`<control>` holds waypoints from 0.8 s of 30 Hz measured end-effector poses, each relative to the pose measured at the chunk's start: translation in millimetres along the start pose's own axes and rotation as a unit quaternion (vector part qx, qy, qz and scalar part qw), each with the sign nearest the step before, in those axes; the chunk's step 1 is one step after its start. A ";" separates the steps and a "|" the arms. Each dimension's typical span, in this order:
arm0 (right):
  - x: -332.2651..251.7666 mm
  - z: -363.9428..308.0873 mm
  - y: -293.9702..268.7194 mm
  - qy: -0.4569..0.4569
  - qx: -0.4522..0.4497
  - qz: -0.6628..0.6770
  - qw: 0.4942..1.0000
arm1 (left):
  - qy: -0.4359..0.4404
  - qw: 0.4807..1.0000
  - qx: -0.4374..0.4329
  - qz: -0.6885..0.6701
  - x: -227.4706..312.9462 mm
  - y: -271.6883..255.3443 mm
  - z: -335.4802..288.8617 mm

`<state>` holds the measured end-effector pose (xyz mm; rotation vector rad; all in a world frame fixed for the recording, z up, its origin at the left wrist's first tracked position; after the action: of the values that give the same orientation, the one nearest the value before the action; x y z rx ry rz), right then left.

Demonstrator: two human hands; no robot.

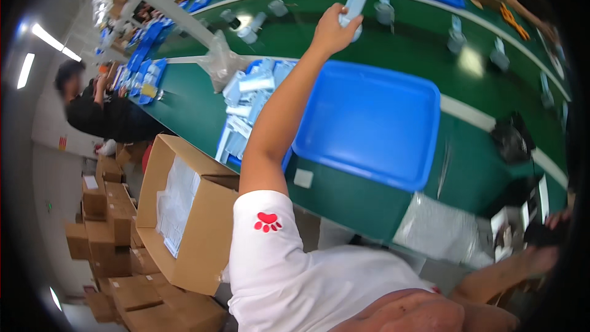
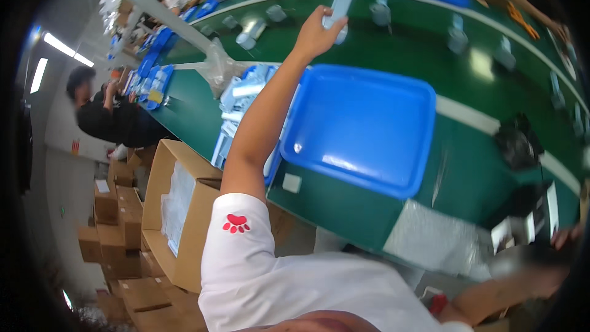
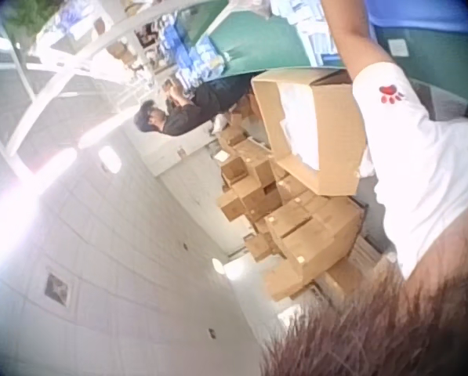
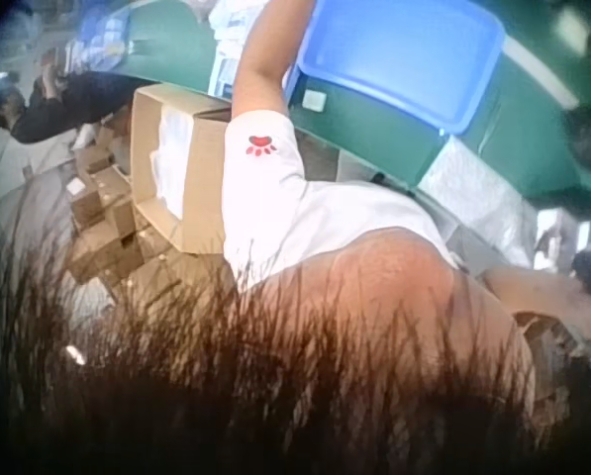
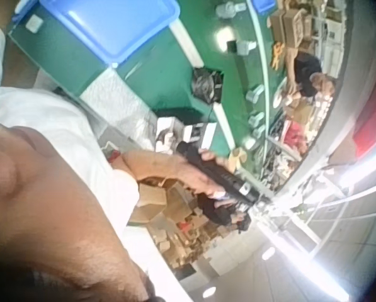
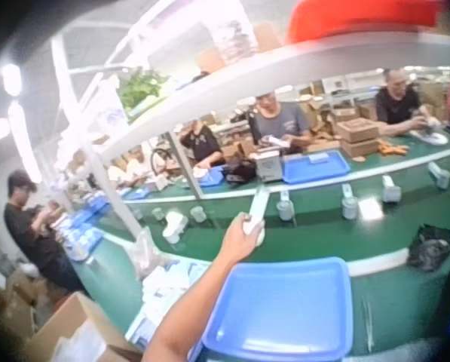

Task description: The person repeatedly picks up light blue plastic casings from a blue tray and inserts a yellow wire into a slot on each casing. They then use a handheld black tool to press or secure the wire into the casing before placing the finished unit on the table. This process is repeated for multiple units throughout the clip.

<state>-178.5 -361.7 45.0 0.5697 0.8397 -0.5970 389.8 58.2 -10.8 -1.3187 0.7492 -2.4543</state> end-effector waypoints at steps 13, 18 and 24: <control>-96.4 4.0 55.0 -0.227 0.130 -0.129 0.957 | 0.052 0.954 -0.118 -0.270 244.9 200.1 -351.9; -83.7 -14.3 44.9 -0.274 0.120 -0.134 0.945 | 0.048 0.952 -0.157 -0.260 238.7 209.4 -385.1; -83.9 -30.3 44.3 -0.185 0.141 -0.083 0.969 | 0.159 0.946 -0.151 -0.239 256.7 198.5 -376.9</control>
<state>-208.0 -289.1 106.4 0.6242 0.4523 -0.9531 -69.6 -102.7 -112.6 -1.3475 1.0146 -3.0941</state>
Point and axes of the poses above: each hand's wrist, its own z-axis towards the middle knuckle, its own y-axis out of the palm, x = y × z, the point moved 9 cm from there along z, towards the middle knuckle, and after that the axes turned 3 degrees about -z, right-handed, at the moved point
